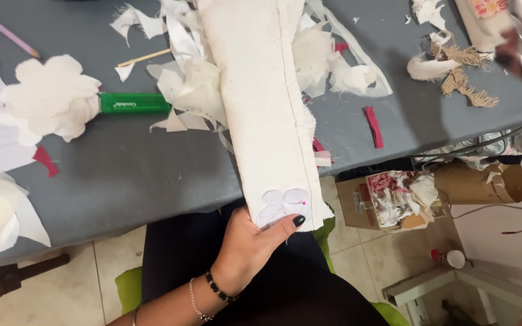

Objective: Cutting out flower shapes from white fabric using scissors on a workspace.

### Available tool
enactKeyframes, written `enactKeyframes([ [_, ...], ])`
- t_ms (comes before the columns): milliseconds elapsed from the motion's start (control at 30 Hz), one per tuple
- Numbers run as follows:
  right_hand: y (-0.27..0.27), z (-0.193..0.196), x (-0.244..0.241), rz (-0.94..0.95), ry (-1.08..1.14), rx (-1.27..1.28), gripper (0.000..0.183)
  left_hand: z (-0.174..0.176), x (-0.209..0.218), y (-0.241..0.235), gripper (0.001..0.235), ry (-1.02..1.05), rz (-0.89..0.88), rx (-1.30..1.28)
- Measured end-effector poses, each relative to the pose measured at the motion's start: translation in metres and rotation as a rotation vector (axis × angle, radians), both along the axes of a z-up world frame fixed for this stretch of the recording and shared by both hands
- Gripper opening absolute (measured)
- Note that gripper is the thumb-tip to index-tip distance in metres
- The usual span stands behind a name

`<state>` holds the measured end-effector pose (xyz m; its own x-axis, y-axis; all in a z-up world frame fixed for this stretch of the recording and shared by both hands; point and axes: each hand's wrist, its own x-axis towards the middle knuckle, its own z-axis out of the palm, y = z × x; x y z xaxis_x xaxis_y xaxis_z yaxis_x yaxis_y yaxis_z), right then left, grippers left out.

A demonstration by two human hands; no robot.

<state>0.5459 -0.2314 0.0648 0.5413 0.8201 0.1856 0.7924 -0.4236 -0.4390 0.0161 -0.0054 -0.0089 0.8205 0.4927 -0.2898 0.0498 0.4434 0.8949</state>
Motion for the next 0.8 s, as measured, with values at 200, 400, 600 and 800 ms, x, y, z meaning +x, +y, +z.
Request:
enactKeyframes([
  [200,-0.038,-0.007,-0.157,-0.166,-0.069,0.022,0.028,-0.007,0.004,-0.007,0.036,-0.045,0.022,-0.04],
  [400,0.003,-0.011,-0.286,0.407,0.292,0.034,0.072,-0.003,0.005,-0.012,0.037,-0.064,0.035,0.002],
  [600,-0.032,-0.1,-0.376,0.418,0.693,-0.107,0.063,-0.006,0.012,-0.014,0.037,-0.034,0.011,0.027],
  [800,-0.008,-0.116,-0.401,0.363,0.635,-0.045,0.074,-0.008,0.017,-0.023,0.026,-0.08,0.062,0.067],
])
